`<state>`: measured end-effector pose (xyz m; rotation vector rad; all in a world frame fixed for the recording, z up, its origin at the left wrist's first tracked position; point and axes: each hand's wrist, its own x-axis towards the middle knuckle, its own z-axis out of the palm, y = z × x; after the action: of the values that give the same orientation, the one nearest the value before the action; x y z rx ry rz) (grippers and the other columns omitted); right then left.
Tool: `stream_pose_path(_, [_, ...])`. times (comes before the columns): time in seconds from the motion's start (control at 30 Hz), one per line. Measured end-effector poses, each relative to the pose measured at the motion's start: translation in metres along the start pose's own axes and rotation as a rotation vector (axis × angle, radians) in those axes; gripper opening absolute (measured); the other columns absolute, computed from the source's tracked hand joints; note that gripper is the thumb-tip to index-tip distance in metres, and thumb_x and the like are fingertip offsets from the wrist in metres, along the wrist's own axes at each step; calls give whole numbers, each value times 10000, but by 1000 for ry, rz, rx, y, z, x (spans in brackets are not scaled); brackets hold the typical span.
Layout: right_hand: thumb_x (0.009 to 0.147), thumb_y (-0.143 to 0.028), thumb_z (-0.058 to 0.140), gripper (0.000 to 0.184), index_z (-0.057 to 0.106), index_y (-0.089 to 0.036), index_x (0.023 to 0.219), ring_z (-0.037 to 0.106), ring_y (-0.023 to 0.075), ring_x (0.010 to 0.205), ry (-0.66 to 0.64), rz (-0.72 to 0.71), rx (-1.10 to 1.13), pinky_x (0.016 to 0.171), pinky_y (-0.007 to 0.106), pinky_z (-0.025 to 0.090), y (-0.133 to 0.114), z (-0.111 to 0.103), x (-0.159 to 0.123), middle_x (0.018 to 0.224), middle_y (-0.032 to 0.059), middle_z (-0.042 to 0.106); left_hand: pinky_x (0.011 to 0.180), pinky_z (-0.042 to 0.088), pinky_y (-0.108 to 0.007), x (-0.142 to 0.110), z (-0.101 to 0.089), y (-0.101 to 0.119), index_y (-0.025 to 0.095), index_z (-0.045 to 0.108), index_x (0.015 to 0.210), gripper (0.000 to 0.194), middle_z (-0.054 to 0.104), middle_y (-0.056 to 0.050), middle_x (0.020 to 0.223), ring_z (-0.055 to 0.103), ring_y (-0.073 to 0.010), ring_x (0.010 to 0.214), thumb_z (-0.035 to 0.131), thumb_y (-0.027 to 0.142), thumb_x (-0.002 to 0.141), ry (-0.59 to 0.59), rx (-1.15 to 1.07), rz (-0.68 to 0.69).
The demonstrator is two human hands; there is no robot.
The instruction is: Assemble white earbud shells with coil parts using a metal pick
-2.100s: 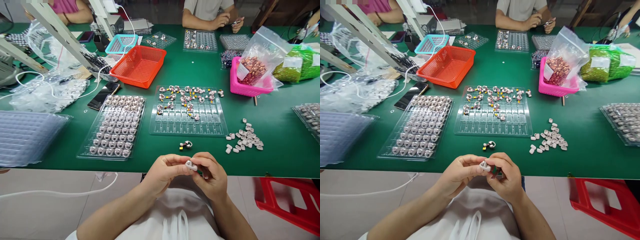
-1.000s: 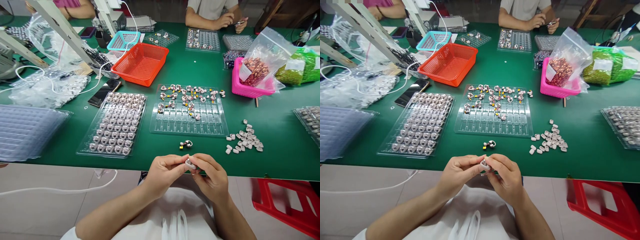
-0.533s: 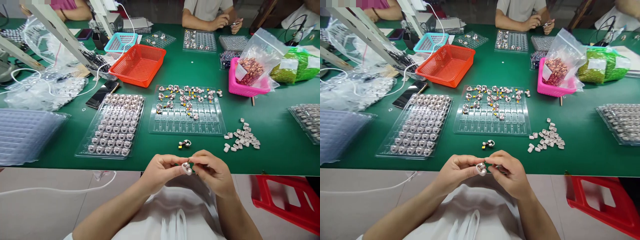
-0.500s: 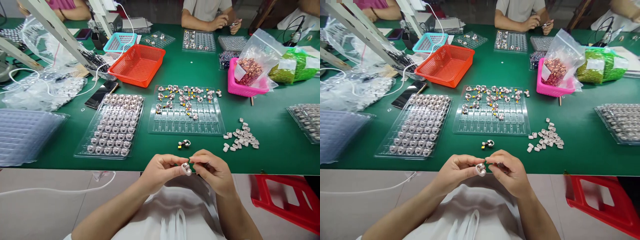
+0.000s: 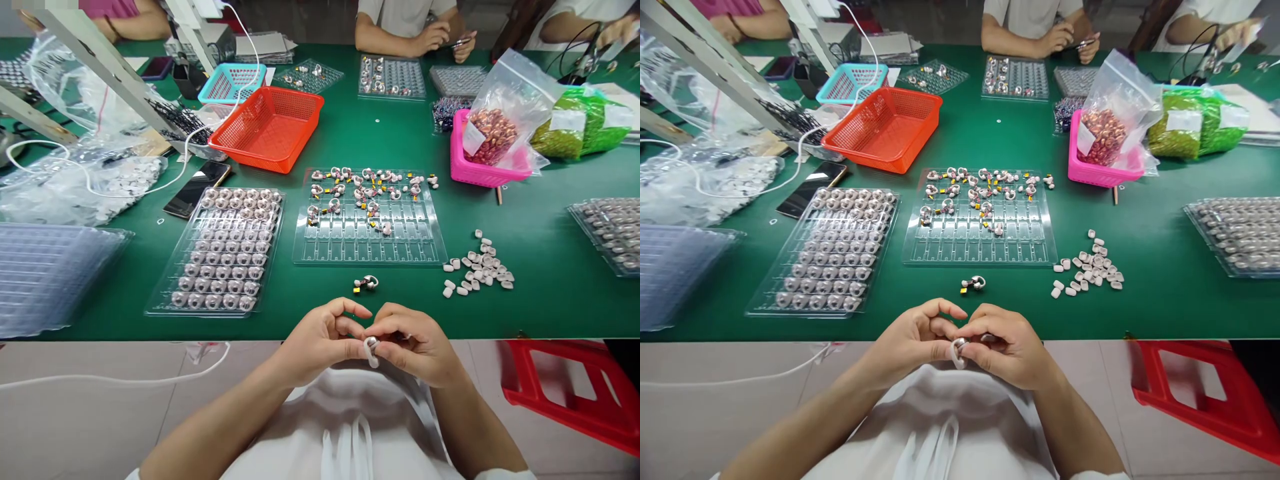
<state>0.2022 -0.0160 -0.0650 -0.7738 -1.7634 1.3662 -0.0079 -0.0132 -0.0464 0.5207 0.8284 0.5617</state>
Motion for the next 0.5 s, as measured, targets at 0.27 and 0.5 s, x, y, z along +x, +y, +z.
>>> stream_pose_path(0.27, [878,-102,664,227,712,-223,1064,567,118,748,133,-16,73,626,221,443,7,14,-2,820,27,606,685,558,-237,1,0,-1,132,541,1003,531,750,-69,765,706,-148,688,895,262,628,16,-6,-3])
stream_pose_path(0.5, [873,-121,666,207,692,-195,1065,562,100,753,-64,-9,-39,589,181,415,1,9,-1,870,38,636,666,529,-228,-3,-10,10,146,506,1040,544,729,-55,742,695,-145,683,867,311,668,-106,135,-122])
